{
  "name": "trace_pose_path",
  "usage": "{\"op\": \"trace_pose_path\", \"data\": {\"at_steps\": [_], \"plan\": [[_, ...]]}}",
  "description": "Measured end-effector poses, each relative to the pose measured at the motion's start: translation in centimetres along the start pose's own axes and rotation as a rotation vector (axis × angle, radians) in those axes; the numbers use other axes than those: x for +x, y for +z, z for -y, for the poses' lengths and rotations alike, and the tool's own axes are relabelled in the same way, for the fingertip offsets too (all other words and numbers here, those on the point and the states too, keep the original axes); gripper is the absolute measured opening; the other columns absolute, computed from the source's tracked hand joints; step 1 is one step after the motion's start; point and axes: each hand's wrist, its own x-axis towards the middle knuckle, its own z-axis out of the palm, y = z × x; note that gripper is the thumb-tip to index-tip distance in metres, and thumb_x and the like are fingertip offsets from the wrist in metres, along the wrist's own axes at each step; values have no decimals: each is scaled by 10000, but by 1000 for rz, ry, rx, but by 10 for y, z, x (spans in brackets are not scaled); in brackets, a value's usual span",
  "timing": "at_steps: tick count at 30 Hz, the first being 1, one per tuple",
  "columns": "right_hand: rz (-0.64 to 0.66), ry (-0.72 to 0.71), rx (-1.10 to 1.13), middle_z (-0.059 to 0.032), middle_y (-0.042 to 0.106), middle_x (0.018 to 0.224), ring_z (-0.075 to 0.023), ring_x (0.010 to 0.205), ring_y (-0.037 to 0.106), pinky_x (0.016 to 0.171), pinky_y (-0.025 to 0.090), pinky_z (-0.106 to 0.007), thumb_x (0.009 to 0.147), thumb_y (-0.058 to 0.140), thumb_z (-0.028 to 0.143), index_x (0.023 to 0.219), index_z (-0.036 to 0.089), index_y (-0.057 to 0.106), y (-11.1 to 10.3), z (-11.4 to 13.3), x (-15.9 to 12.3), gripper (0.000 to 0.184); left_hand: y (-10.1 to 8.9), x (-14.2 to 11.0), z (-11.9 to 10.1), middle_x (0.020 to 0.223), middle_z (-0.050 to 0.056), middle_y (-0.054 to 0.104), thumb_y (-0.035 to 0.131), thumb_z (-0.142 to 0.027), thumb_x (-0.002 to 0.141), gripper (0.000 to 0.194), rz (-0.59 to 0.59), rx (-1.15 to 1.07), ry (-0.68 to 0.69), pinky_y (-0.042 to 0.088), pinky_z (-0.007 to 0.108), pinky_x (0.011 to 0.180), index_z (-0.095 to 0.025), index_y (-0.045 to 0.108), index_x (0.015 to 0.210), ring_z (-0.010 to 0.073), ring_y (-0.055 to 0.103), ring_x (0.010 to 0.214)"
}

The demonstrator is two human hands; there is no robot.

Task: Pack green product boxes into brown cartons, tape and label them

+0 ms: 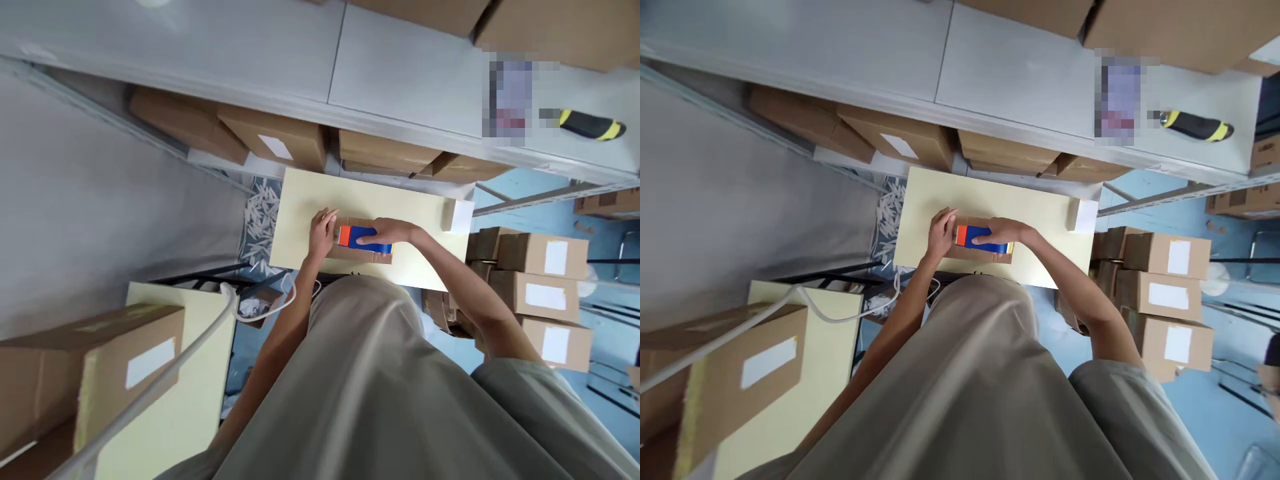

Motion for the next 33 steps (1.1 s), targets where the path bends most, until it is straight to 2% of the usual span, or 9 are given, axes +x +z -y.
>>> {"op": "trace_pose_path", "data": {"at_steps": [4, 7, 11, 14, 17, 19, 23, 27, 33], "plan": [[25, -11, 60, -31, 766, 692, -221, 649, 773, 629, 583, -280, 800, 847, 834, 1006, 176, 722, 5, 5, -11, 700, -3, -2, 5, 1397, 160, 754, 306, -602, 1176, 633, 18, 57, 25, 500, 460, 1233, -195, 754, 1363, 271, 670, 1362], [23, 30, 78, -38, 767, 695, -224, 659, 773, 641, 594, -288, 751, 889, 826, 1026, 151, 739, -3, -6, -27, 744, -6, -3, 3, 1399, 160, 754, 323, -580, 1177, 607, 10, 85, 7, 523, 441, 1207, -187, 750, 1356, 267, 687, 1337], [72, 159, 127, -70, 760, 699, -234, 676, 765, 646, 615, -317, 699, 912, 844, 947, 126, 755, -30, -48, -76, 776, -5, -1, 3, 1378, 164, 756, 350, -557, 1175, 572, 13, 101, -13, 522, 424, 1204, -183, 748, 1344, 266, 691, 1330], [31, 319, 119, -77, 751, 700, -239, 704, 765, 662, 625, -329, 715, 926, 814, 901, 122, 759, -51, -84, -120, 735, -4, 0, 5, 1351, 169, 759, 367, -548, 1172, 554, 0, 95, -5, 517, 419, 1206, -175, 748, 1325, 265, 696, 1316], [-14, 429, 102, -80, 753, 722, -237, 739, 773, 685, 626, -323, 747, 931, 774, 903, 118, 765, -59, -108, -142, 694, -3, 1, 6, 1346, 161, 757, 377, -539, 1171, 534, -12, 107, -13, 516, 415, 1207, -182, 746, 1317, 262, 697, 1312], [-18, 448, 111, -88, 761, 739, -244, 747, 778, 690, 627, -328, 747, 942, 757, 904, 112, 769, -57, -116, -139, 686, -3, 1, 6, 1340, 161, 760, 379, -534, 1170, 528, -15, 118, -14, 518, 415, 1204, -182, 747, 1309, 263, 699, 1306], [-45, 496, 48, -128, 785, 769, -288, 753, 793, 689, 638, -373, 766, 946, 731, 931, 80, 774, -46, -116, -110, 693, -3, 1, 5, 1336, 168, 762, 379, -521, 1168, 523, -17, 138, -19, 524, 418, 1197, -177, 747, 1309, 269, 700, 1304], [-75, 539, -51, -145, 795, 769, -305, 743, 806, 694, 637, -381, 844, 915, 685, 1004, 43, 784, -33, -103, -87, 675, -4, -1, 3, 1351, 168, 757, 374, -514, 1170, 519, -10, 165, -41, 525, 426, 1194, -184, 741, 1330, 274, 696, 1312], [-165, 550, -240, -123, 814, 752, -269, 718, 820, 748, 619, -342, 998, 803, 572, 1120, 49, 797, -10, -72, -74, 538, -4, -1, 3, 1361, 173, 755, 385, -504, 1166, 510, -13, 178, -46, 532, 434, 1183, -186, 742, 1342, 284, 700, 1307]]}}
